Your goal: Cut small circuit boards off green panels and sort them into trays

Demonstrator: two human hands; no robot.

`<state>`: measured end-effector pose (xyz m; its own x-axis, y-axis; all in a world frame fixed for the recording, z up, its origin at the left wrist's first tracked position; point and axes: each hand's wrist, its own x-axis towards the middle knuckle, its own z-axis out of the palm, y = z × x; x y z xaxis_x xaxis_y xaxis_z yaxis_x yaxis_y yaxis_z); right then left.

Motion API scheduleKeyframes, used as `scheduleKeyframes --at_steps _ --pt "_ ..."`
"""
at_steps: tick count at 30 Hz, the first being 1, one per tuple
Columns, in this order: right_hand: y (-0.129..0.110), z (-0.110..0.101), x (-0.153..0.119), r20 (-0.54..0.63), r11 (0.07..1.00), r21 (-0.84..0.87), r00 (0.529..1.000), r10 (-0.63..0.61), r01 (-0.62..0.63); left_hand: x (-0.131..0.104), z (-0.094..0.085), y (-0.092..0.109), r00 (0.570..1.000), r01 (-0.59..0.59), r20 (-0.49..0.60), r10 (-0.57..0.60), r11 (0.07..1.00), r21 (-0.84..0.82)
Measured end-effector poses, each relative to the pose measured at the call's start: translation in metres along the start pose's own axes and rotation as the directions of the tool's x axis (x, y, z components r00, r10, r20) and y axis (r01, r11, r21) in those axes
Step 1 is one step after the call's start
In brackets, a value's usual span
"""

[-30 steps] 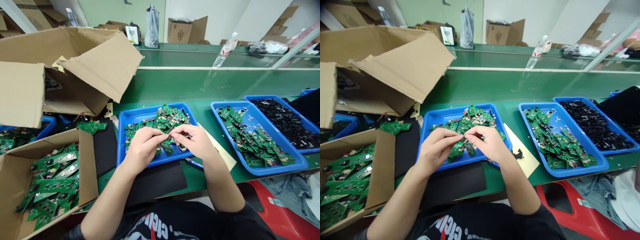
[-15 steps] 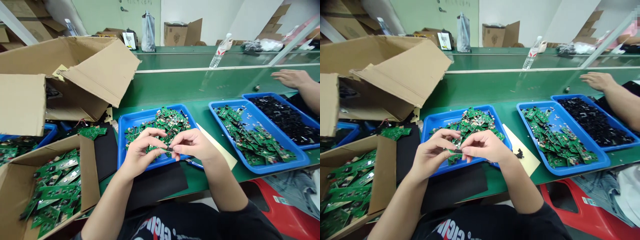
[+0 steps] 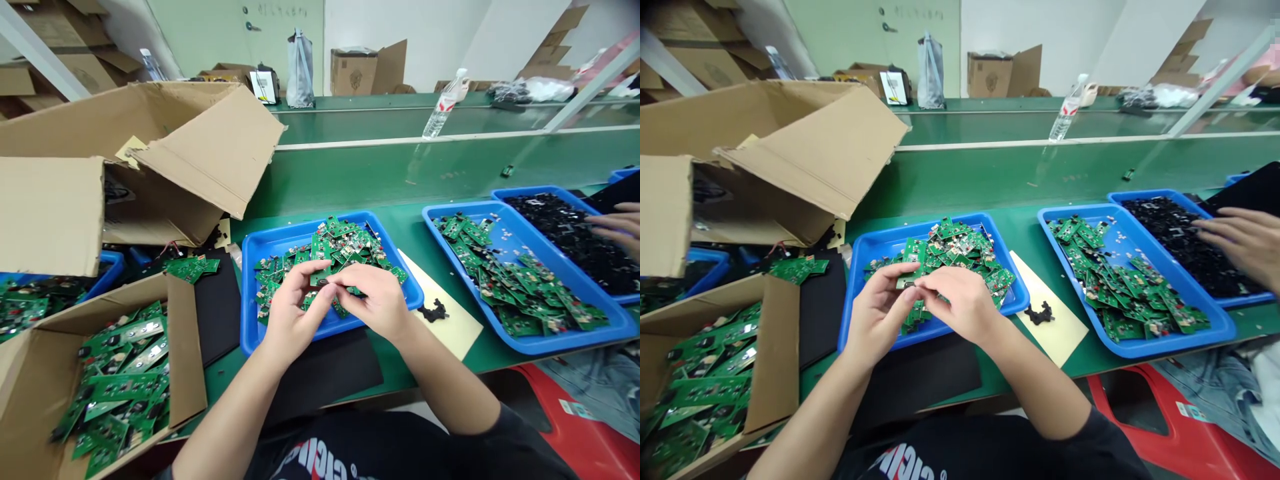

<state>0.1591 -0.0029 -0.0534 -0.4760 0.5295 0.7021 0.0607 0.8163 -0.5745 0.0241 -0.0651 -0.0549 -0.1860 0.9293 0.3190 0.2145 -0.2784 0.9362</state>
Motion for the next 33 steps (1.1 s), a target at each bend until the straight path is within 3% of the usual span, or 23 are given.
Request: scheduleKeyframes --at_steps 4,7,12,18,22,26,30,33 --pt "0.000 0.001 0.000 0.019 1.000 -0.029 1.000 -0.009 0.010 0.003 -0.002 -0.004 1.000 -0.007 -0.009 0.007 1.000 0.022" --pt "0.000 -0.001 0.000 0.031 1.000 -0.013 0.999 -0.011 0.012 0.003 -0.004 -0.006 0.989 -0.138 -0.034 0.144 0.981 0.139" --pt "0.001 0.004 -0.003 -0.039 0.998 -0.057 0.999 -0.028 0.025 0.003 -0.006 -0.007 0.929 -0.335 -0.014 0.369 0.858 0.390" --pt "0.003 0.006 -0.003 -0.017 0.998 -0.068 1.000 0.004 -0.005 0.005 -0.004 -0.007 0.930 -0.331 -0.009 0.369 0.845 0.420" --pt "0.005 0.005 -0.003 -0.010 0.988 -0.151 1.000 -0.015 0.014 0.008 -0.002 -0.008 0.961 -0.228 -0.077 0.264 0.921 0.316" --pt "0.006 0.008 -0.004 0.010 0.970 -0.238 0.999 -0.047 0.048 0.011 -0.001 -0.008 0.985 -0.030 -0.166 0.040 0.998 0.062" --pt "0.007 0.013 -0.005 0.011 0.956 -0.290 0.999 -0.044 0.045 0.015 -0.003 -0.008 0.950 0.229 -0.148 -0.276 0.934 -0.274" --pt "0.007 0.015 -0.006 0.015 0.951 -0.309 1.000 0.002 0.003 0.018 -0.004 -0.010 0.916 0.333 -0.093 -0.389 0.871 -0.361"
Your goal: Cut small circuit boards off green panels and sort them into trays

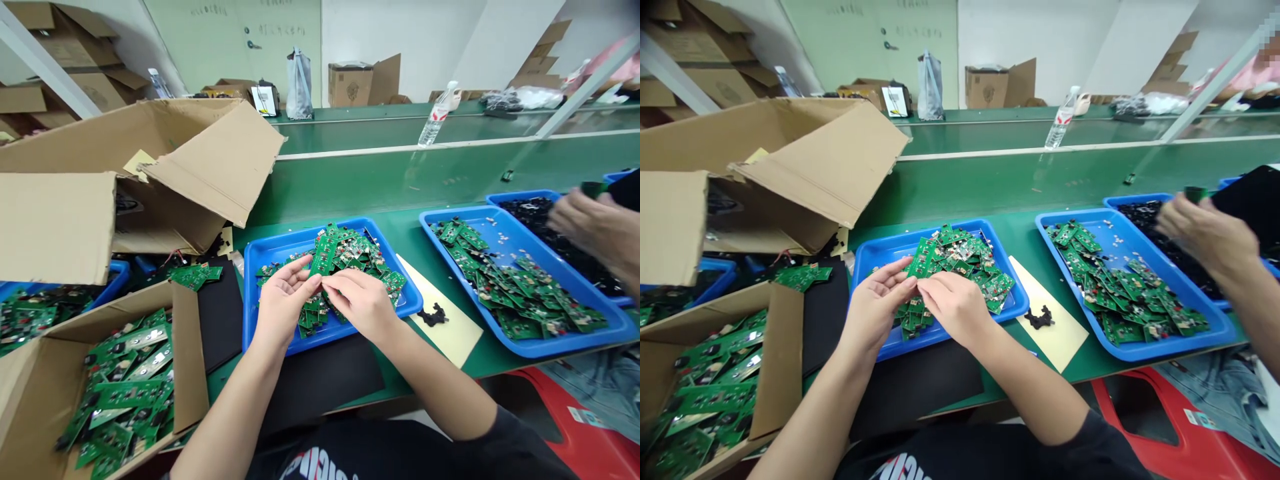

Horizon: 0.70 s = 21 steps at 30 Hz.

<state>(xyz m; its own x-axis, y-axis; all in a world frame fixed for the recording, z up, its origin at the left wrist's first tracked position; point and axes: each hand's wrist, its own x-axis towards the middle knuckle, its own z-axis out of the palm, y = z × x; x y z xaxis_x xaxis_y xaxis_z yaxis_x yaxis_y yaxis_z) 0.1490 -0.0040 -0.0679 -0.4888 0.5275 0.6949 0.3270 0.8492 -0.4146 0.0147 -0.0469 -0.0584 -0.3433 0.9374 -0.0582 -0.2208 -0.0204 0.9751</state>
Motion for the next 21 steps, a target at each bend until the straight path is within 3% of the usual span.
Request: scheduleKeyframes --at_steps 8,11,15,18,21 --pt "0.006 0.002 0.000 -0.058 0.991 -0.118 0.996 -0.071 0.063 -0.001 0.000 -0.002 1.000 -0.018 -0.002 0.018 0.997 0.071" --pt "0.015 -0.008 0.001 -0.225 0.998 -0.051 0.974 0.028 -0.041 -0.004 0.002 0.000 0.999 0.025 0.041 -0.028 0.997 0.067" --pt "0.019 -0.021 0.001 -0.406 0.975 0.187 0.894 0.188 -0.121 -0.004 0.002 0.003 0.999 0.010 0.038 -0.014 0.996 0.085" --pt "0.018 -0.020 0.002 -0.398 0.939 0.284 0.867 0.300 -0.195 -0.003 0.001 0.005 0.996 -0.024 0.084 0.016 0.995 0.095" --pt "0.020 -0.016 0.006 -0.234 0.842 0.422 0.857 0.460 -0.337 -0.003 0.001 0.005 0.988 -0.094 0.134 0.077 0.988 0.121"
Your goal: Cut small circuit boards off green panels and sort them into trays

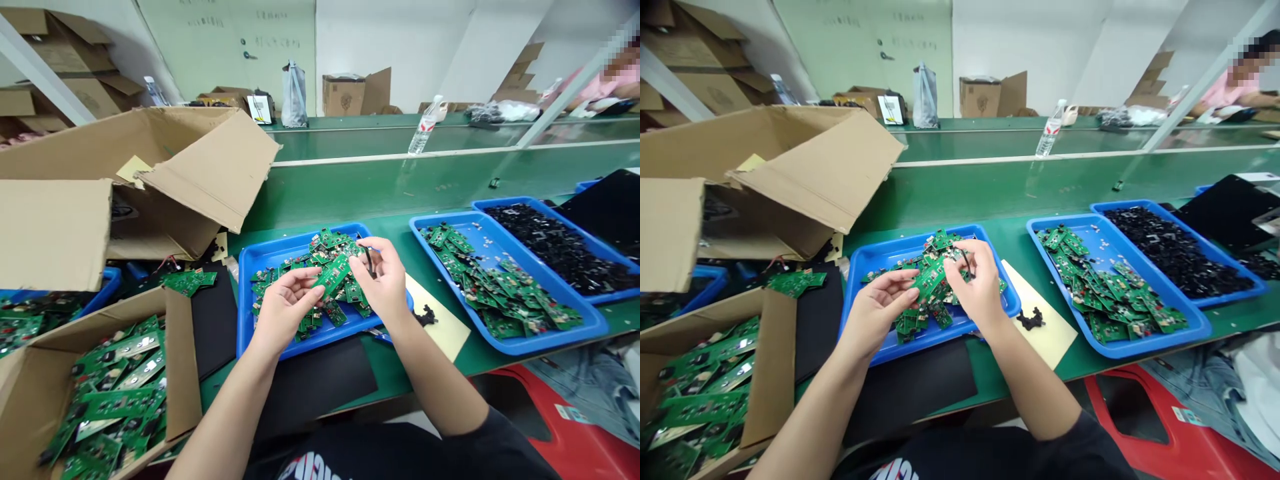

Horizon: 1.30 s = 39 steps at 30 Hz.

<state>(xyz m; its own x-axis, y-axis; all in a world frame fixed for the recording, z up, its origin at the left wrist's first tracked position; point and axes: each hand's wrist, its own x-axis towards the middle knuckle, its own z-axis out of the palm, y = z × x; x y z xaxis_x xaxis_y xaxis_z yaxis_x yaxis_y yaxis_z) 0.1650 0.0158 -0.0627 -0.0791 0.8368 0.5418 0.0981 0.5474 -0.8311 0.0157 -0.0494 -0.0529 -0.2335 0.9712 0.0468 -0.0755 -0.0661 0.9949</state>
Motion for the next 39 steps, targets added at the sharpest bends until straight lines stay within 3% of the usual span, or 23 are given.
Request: scheduleKeyframes --at_steps 5,10,13,20,28,31,34,39 --pt "0.005 0.004 0.007 0.234 0.902 0.278 0.934 0.270 -0.330 -0.001 -0.002 0.000 0.995 -0.087 0.049 0.082 0.990 0.115" --pt "0.001 0.009 0.011 0.219 0.786 0.394 0.879 0.424 -0.477 -0.001 -0.009 -0.001 0.970 -0.221 0.165 0.180 0.934 0.279" --pt "-0.003 0.010 0.009 0.177 0.776 0.402 0.873 0.455 -0.486 0.000 -0.012 0.000 0.941 -0.334 0.196 0.277 0.855 0.398" --pt "-0.013 0.004 -0.012 0.055 0.781 0.420 0.872 0.486 -0.462 0.003 -0.017 -0.002 0.933 -0.279 0.321 0.160 0.886 0.370" --pt "-0.020 -0.007 -0.048 -0.092 0.768 0.513 0.865 0.493 -0.383 0.000 -0.009 -0.001 0.810 -0.260 0.582 0.073 0.934 0.245" --pt "-0.019 -0.010 -0.058 -0.139 0.749 0.556 0.849 0.510 -0.359 -0.002 -0.003 -0.004 0.804 -0.393 0.572 0.162 0.866 0.309" --pt "-0.020 -0.014 -0.060 -0.151 0.723 0.590 0.830 0.536 -0.359 -0.003 0.001 -0.007 0.769 -0.521 0.594 0.235 0.769 0.371" --pt "-0.021 -0.017 -0.058 -0.163 0.709 0.595 0.807 0.567 -0.378 -0.002 0.006 -0.013 0.741 -0.627 0.601 0.299 0.628 0.461"
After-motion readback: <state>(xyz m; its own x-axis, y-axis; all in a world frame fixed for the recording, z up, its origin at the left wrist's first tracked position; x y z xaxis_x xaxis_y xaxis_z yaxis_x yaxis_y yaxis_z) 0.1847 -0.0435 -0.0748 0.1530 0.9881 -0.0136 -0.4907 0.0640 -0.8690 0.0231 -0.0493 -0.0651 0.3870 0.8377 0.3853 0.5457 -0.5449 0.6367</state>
